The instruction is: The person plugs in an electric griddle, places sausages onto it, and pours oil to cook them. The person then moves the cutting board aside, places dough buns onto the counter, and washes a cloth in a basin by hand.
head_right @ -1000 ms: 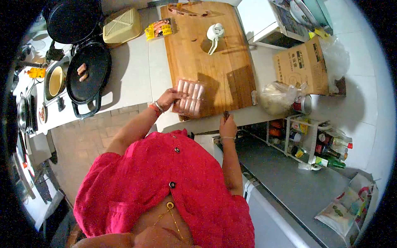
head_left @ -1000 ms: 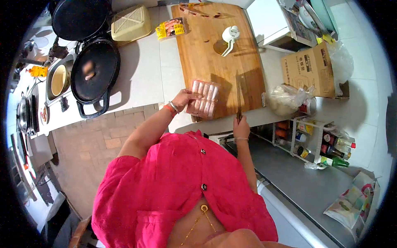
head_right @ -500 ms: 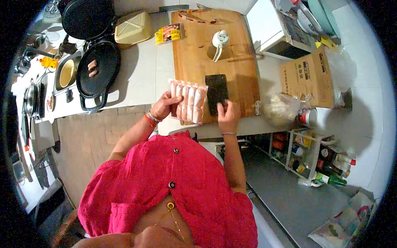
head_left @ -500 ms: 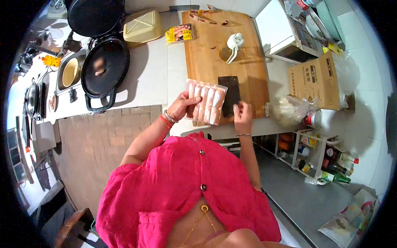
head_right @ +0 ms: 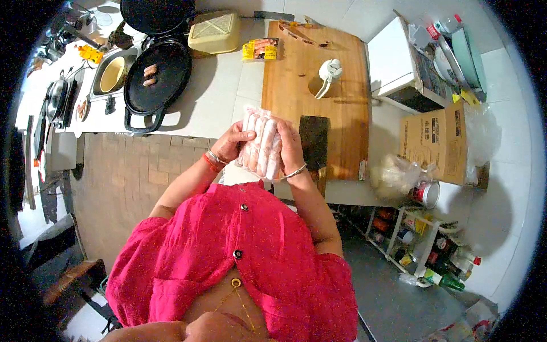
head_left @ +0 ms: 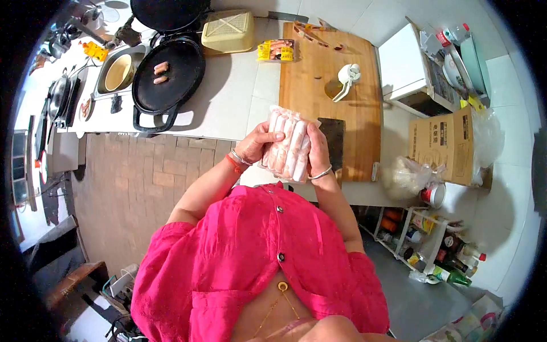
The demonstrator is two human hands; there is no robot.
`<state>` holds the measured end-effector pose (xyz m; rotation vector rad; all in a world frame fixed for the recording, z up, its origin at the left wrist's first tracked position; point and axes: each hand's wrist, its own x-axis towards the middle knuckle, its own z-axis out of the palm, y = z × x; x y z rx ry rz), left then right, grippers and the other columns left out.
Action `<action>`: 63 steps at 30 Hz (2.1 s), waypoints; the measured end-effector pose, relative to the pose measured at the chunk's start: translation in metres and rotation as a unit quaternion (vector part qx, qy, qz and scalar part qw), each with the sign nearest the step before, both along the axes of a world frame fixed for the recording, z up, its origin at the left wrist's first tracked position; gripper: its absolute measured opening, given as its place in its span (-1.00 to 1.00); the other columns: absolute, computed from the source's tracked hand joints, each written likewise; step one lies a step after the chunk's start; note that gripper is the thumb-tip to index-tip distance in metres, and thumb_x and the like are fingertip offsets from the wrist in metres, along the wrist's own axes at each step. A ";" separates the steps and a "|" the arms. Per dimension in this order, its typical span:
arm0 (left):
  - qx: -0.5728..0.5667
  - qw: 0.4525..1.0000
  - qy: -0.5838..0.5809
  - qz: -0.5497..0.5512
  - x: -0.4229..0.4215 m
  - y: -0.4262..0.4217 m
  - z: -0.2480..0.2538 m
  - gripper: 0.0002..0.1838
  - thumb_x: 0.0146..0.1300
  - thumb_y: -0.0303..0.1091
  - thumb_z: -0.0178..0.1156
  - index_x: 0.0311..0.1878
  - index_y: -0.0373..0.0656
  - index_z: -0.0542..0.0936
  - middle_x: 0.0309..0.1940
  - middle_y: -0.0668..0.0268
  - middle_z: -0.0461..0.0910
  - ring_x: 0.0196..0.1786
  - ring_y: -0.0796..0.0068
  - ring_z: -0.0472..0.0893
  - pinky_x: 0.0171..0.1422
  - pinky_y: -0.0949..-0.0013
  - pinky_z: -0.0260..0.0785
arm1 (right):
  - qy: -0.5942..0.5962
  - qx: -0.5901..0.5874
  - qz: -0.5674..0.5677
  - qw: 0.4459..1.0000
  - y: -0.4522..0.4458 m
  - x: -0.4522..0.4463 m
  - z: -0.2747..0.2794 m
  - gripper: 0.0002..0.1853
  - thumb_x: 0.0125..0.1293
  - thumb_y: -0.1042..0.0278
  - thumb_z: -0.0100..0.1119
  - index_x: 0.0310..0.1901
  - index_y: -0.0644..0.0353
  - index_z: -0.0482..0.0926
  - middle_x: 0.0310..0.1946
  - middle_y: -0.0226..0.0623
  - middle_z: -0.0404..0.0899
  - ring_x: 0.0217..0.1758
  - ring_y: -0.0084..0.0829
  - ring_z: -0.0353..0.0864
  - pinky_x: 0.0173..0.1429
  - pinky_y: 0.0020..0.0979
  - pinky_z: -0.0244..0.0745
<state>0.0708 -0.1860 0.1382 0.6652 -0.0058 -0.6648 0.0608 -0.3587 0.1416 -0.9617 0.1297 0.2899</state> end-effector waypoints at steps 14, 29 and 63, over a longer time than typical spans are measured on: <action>0.075 0.986 0.046 0.139 0.010 0.015 0.008 -0.80 0.20 -0.46 0.19 -0.10 -0.21 0.55 -0.27 0.34 0.62 -0.28 0.56 0.60 -0.16 0.40 0.52 | -0.064 -0.312 0.007 0.948 0.013 0.006 -0.024 -0.81 0.23 0.40 0.17 -0.19 0.33 0.51 -0.32 -0.37 0.57 -0.28 -0.61 0.47 -0.18 -0.49 0.41; 0.118 0.959 0.073 0.247 0.023 0.117 -0.081 -0.83 0.15 -0.41 0.26 -0.18 -0.18 0.59 -0.33 0.37 0.62 -0.31 0.61 0.56 -0.19 0.52 0.43 | -0.177 -0.412 0.038 0.893 0.118 0.061 -0.073 -0.79 0.29 0.31 0.10 -0.37 0.32 0.49 -0.56 -0.44 0.44 -0.46 -0.61 0.35 -0.33 -0.46 0.34; -0.016 0.842 0.222 0.492 0.066 0.315 -0.106 -0.78 0.26 -0.42 0.09 -0.05 -0.27 0.48 -0.20 0.24 0.60 -0.23 0.40 0.63 -0.12 0.28 0.53 | -0.236 -0.562 0.406 0.681 0.420 0.234 -0.097 -0.77 0.21 0.32 0.09 -0.18 0.25 0.62 -0.33 -0.16 0.65 -0.27 -0.29 0.62 -0.11 -0.34 0.48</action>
